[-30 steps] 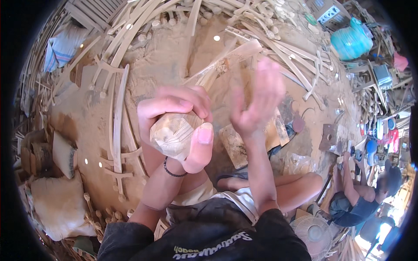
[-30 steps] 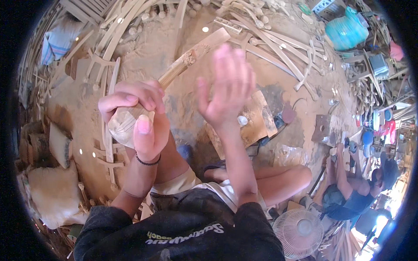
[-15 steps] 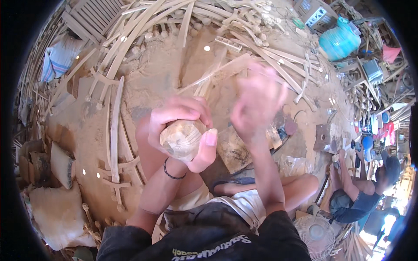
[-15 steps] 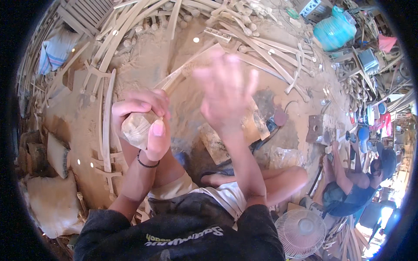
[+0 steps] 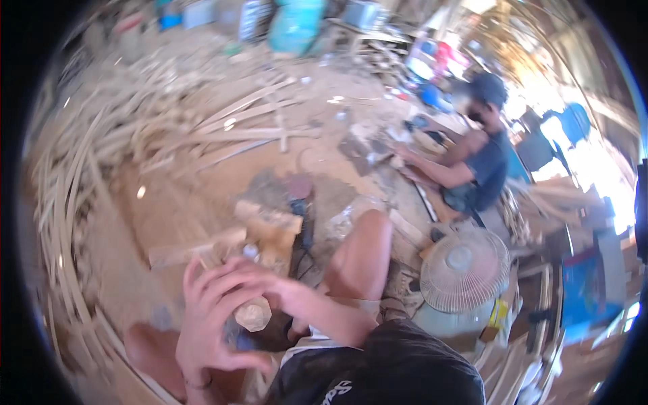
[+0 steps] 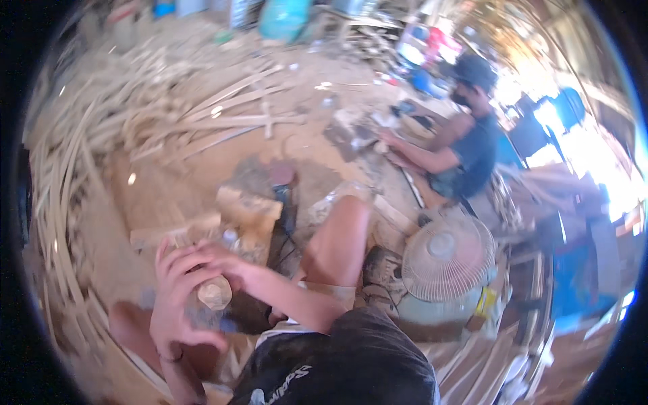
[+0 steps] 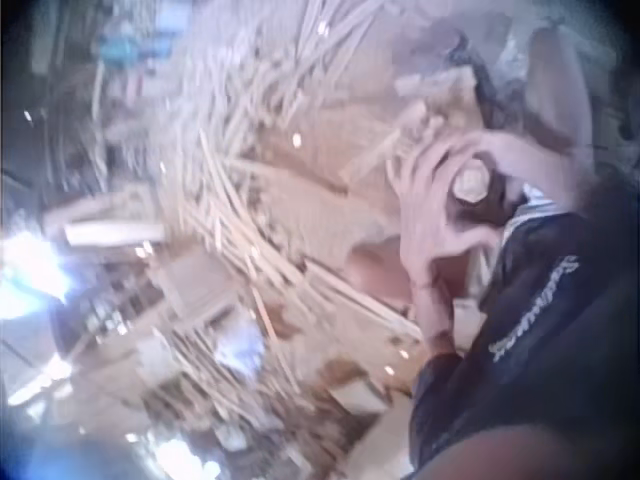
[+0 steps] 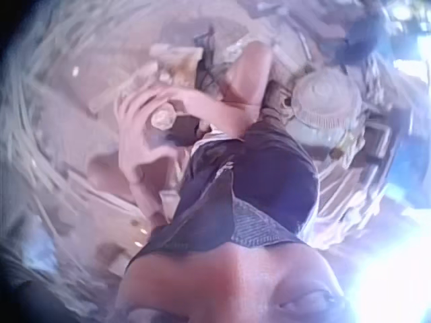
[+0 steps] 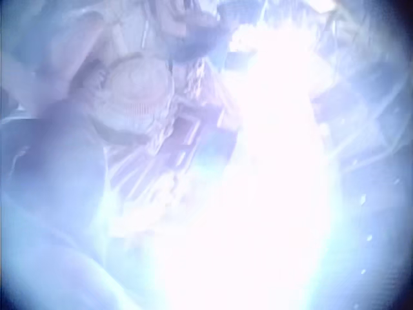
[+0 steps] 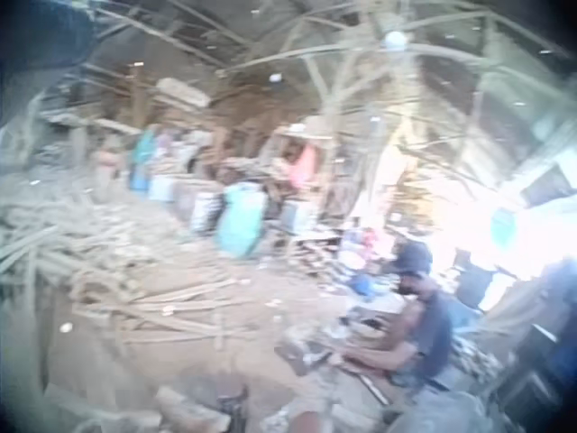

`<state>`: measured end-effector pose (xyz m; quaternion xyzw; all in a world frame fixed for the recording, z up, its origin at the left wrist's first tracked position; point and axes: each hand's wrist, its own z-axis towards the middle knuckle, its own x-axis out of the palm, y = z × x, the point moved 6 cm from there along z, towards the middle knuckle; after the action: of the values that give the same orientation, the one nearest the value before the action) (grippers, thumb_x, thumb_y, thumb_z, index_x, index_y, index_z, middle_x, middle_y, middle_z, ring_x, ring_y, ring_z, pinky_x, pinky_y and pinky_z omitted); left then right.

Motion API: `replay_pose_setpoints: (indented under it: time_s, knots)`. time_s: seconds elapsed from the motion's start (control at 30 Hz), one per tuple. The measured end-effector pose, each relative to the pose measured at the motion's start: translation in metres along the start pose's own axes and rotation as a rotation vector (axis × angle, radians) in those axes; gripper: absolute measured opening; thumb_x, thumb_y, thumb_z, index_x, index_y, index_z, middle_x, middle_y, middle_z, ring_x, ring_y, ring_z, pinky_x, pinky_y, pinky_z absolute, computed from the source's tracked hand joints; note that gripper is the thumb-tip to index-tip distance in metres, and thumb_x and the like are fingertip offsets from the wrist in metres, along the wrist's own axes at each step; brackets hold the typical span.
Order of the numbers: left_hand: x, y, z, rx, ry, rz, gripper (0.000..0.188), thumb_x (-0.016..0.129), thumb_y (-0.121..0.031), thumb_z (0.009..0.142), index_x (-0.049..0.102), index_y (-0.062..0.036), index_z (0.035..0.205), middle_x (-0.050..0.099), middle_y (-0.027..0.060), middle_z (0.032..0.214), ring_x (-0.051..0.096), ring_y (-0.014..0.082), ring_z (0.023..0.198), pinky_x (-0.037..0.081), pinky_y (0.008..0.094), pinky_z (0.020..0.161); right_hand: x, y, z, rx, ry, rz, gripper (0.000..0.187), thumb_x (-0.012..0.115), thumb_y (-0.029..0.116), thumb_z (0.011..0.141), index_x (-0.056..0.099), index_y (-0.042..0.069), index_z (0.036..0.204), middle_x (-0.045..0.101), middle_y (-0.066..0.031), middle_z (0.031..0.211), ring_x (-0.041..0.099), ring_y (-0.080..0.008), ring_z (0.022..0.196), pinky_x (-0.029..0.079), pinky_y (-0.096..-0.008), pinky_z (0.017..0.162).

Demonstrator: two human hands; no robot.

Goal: The person sands a wood object with a power sander and then applies glue from a bottle into the joints and seams of a chair frame.

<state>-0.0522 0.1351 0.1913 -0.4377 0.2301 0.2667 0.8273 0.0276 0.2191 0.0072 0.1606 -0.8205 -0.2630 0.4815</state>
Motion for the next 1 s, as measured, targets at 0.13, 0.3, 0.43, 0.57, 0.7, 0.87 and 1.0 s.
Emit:
replay_pose_setpoints:
  time_s: [0.13, 0.3, 0.43, 0.57, 0.7, 0.87, 1.0]
  knots:
    - [-0.035, 0.048, -0.025, -0.265, -0.212, -0.198, 0.063, 0.065, -0.058, 0.097, 0.065, -0.0043, 0.131, 0.059, 0.0169, 0.141, 0.053, 0.0297, 0.134, 0.031, 0.0485, 0.12, 0.018, 0.032, -0.039, 0.113, -0.056, -0.411, 0.034, 0.076, 0.016, 0.096, 0.06, 0.003, 0.124, 0.067, -0.0062, 0.096, 0.067, -0.0126, 0.074, 0.051, -0.0292, 0.058]
    - [-0.105, 0.148, -0.114, -1.137, -0.78, -0.135, 0.058, 0.056, -0.043, 0.105, 0.054, -0.0035, 0.148, 0.052, 0.0166, 0.152, 0.043, 0.0317, 0.146, 0.029, 0.0457, 0.123, 0.044, 0.012, -0.093, 0.116, 0.104, -0.176, 0.059, 0.078, 0.021, 0.096, 0.042, 0.008, 0.142, 0.057, -0.005, 0.098, 0.059, -0.0142, 0.071, 0.048, -0.0302, 0.06]
    - [-0.048, 0.215, -0.069, -1.257, -0.808, -0.61, 0.091, 0.046, -0.074, 0.099, 0.048, -0.0025, 0.155, 0.05, 0.0175, 0.157, 0.043, 0.0312, 0.148, 0.036, 0.0499, 0.117, 0.006, -0.002, -0.111, 0.135, 0.347, -0.028, 0.061, 0.08, 0.018, 0.095, 0.042, 0.004, 0.14, 0.06, -0.0065, 0.092, 0.06, -0.0152, 0.067, 0.047, -0.0316, 0.059]
    - [-0.061, 0.184, -0.003, -0.486, -0.611, -1.355, 0.091, 0.046, -0.077, 0.099, 0.045, 0.0008, 0.146, 0.06, 0.0151, 0.131, 0.065, 0.0288, 0.107, 0.048, 0.0408, 0.097, -0.033, -0.068, -0.071, 0.218, 0.281, -0.263, 0.045, 0.082, 0.018, 0.092, 0.055, 0.003, 0.124, 0.064, -0.0053, 0.088, 0.063, -0.0155, 0.069, 0.05, -0.032, 0.06]
    - [-0.047, 0.183, -0.016, 0.065, -0.286, -1.6, 0.07, 0.049, -0.065, 0.104, 0.058, 0.0013, 0.122, 0.06, 0.0083, 0.092, 0.06, 0.0215, 0.082, 0.049, 0.0341, 0.076, -0.045, -0.105, -0.02, 0.053, -0.041, -0.897, 0.024, 0.084, 0.017, 0.091, 0.065, 0.004, 0.096, 0.068, -0.0024, 0.083, 0.064, -0.0096, 0.072, 0.05, -0.0295, 0.06]
    - [-0.043, 0.131, -0.024, -0.23, -0.786, -1.028, 0.049, 0.057, -0.054, 0.106, 0.063, -0.0048, 0.106, 0.055, -0.0025, 0.074, 0.05, 0.0066, 0.061, 0.04, 0.021, 0.055, -0.024, -0.112, -0.002, 0.125, -0.087, -0.673, 0.039, 0.083, 0.011, 0.092, 0.049, 0.014, 0.073, 0.049, 0.0088, 0.064, 0.047, -0.0014, 0.058, 0.038, -0.0215, 0.053]
    - [-0.036, 0.123, -0.002, -0.038, -0.977, -0.933, 0.036, 0.063, -0.041, 0.107, 0.066, -0.0053, 0.104, 0.053, -0.006, 0.078, 0.044, 0.0029, 0.066, 0.034, 0.0217, 0.057, -0.044, -0.124, 0.008, 0.155, -0.026, -0.733, 0.038, 0.082, 0.008, 0.091, 0.049, 0.014, 0.073, 0.042, 0.01, 0.067, 0.039, -0.0034, 0.06, 0.035, -0.0244, 0.057]
